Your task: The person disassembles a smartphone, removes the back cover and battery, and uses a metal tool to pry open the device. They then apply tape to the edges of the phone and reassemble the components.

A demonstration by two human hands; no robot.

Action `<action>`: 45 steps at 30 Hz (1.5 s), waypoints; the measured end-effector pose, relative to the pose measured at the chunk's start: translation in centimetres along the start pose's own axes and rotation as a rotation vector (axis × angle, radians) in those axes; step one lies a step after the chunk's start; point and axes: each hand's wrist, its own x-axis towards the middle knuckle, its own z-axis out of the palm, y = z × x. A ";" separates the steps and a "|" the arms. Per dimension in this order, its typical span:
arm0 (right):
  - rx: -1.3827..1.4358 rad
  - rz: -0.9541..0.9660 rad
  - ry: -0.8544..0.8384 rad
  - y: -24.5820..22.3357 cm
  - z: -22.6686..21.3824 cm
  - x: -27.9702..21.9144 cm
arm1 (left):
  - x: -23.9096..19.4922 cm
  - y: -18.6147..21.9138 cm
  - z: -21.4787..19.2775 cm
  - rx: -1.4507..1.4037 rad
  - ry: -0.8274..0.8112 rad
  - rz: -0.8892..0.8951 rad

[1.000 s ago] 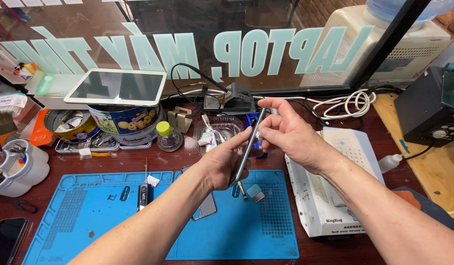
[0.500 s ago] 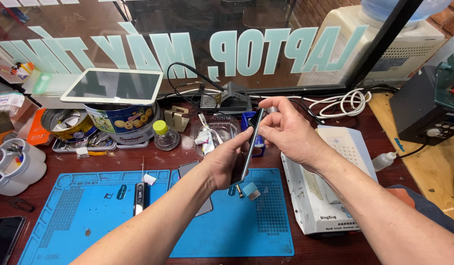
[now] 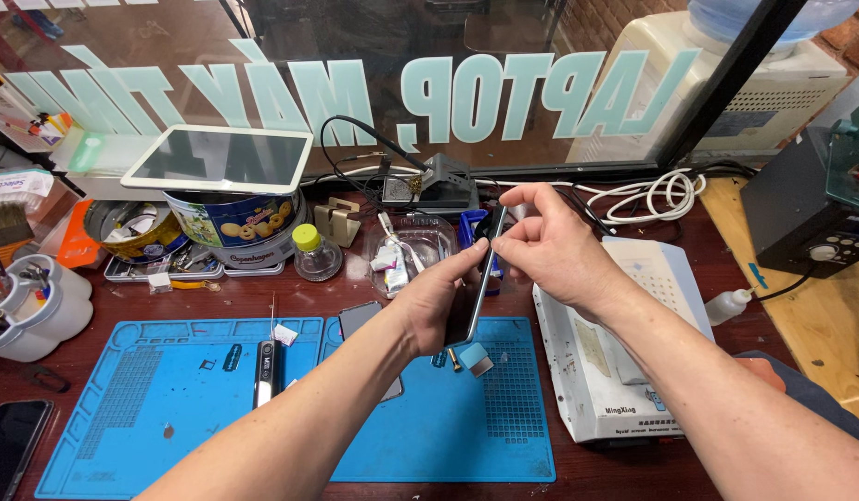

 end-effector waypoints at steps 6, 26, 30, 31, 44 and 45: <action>0.008 0.186 0.012 0.5 -0.7 0.0 | 0.4 -1.0 -0.7 0.011 -0.003 -0.024; 0.291 0.331 -0.004 3.1 2.4 -0.9 | -2.2 -1.2 -1.1 -0.083 0.011 -0.057; 0.454 0.338 -0.136 3.6 4.0 -0.3 | -2.5 -1.4 -2.4 -0.038 0.144 0.098; 0.455 0.344 -0.155 3.7 4.4 0.0 | -2.7 -1.2 -3.0 -0.001 0.229 0.093; 0.310 0.129 0.003 2.8 12.3 -0.2 | -12.1 2.7 -10.8 1.071 0.554 0.682; 0.148 -0.033 0.055 2.1 12.1 -0.2 | -12.6 3.0 -10.6 1.135 0.574 0.754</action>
